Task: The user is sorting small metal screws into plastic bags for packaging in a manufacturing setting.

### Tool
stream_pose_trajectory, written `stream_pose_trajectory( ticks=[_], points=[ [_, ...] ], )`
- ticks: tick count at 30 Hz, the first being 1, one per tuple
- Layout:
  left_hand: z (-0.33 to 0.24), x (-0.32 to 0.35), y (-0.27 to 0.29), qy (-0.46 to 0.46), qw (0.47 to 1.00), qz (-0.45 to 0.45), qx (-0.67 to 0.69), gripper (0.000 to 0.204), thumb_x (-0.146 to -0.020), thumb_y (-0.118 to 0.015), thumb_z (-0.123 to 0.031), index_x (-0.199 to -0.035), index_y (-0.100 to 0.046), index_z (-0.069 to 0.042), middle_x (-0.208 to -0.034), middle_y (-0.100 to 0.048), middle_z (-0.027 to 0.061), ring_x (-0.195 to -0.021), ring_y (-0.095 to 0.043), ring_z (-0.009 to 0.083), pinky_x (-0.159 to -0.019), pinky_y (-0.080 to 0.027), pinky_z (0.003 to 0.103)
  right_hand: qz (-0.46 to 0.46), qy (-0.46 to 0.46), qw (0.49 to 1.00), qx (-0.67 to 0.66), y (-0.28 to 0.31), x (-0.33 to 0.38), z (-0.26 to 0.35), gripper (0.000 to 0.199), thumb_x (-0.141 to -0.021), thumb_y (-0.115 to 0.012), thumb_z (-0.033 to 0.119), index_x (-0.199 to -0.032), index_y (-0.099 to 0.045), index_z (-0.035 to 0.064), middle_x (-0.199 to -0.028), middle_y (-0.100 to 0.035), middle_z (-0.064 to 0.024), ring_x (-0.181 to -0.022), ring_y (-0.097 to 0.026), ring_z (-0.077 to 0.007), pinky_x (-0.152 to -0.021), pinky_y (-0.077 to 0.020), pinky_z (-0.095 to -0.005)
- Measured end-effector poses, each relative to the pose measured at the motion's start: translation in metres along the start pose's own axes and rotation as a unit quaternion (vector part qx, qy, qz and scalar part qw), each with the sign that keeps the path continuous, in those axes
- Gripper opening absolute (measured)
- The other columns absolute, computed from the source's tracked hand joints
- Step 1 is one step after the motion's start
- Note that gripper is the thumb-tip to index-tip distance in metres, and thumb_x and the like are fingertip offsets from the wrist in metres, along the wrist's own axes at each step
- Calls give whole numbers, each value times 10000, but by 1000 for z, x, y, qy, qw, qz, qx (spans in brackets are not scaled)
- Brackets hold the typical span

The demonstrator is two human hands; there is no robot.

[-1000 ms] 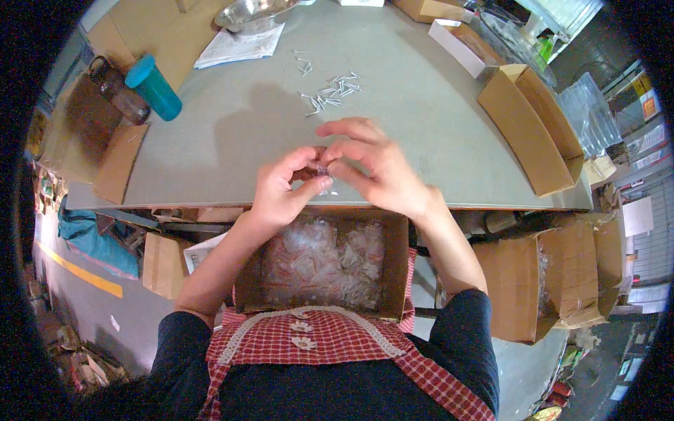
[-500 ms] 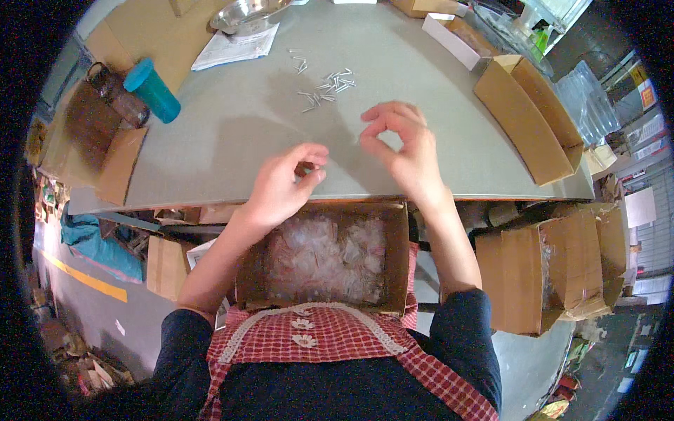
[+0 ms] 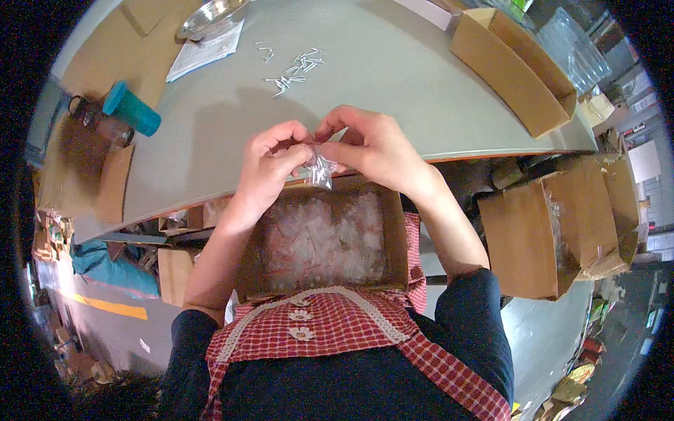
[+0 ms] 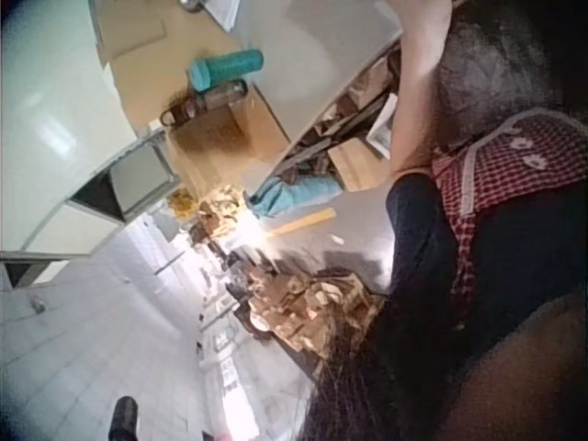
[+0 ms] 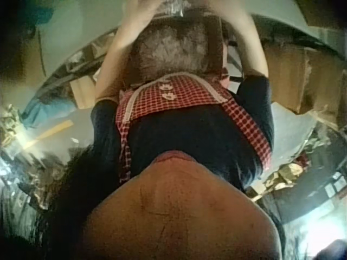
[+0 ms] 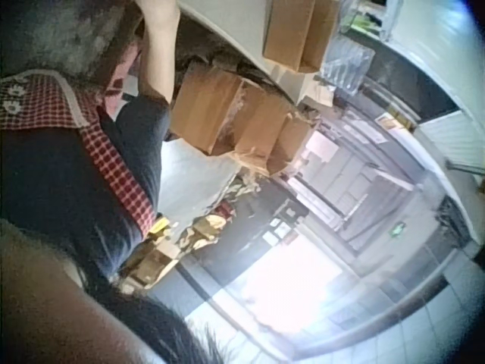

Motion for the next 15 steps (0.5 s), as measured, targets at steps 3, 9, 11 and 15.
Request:
stream_pose_trajectory(
  ticks=[3,9,11,15],
  points=[
    [-3,2,-8,-8,999,7,-30,35,-857,-666,-40,-891,-669,-30,-821,-659,-21,-739,-557,35,-620,-428,223,24,7,1000,12,0,6,-4,191,-914,-709,124,-1049,-685,-9,-822,-706,-57,-776,-657,-95,-672,-520,-272],
    [-12,7,-45,-70,997,34,-30,28,-879,-651,-41,-874,-674,-27,-782,-612,-40,-715,-511,23,-627,-402,220,-2,11,999,-39,15,41,-23,140,-924,-682,128,-948,-655,-7,-780,-649,-33,-742,-576,-84,-645,-476,-276],
    [-11,8,-59,-80,995,49,-21,31,-891,-648,-46,-881,-669,-27,-775,-607,-41,-707,-514,28,-628,-404,219,-21,-10,999,-22,25,61,-25,146,-924,-689,135,-944,-654,-6,-765,-634,-29,-736,-550,-79,-636,-457,-279],
    [21,9,-90,7,992,124,27,94,-935,-628,-51,-860,-650,2,-773,-667,9,-731,-575,32,-616,-427,233,-52,-47,998,-1,51,106,-51,140,-966,-694,132,-902,-656,14,-795,-613,25,-767,-551,-50,-663,-441,-234]
  ],
)
Point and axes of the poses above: each hand's wrist, its own x-axis away from the middle knuckle, its own y-axis out of the back of the hand, z = x × y, the point moved 7 cm from there along -x, towards the middle knuckle
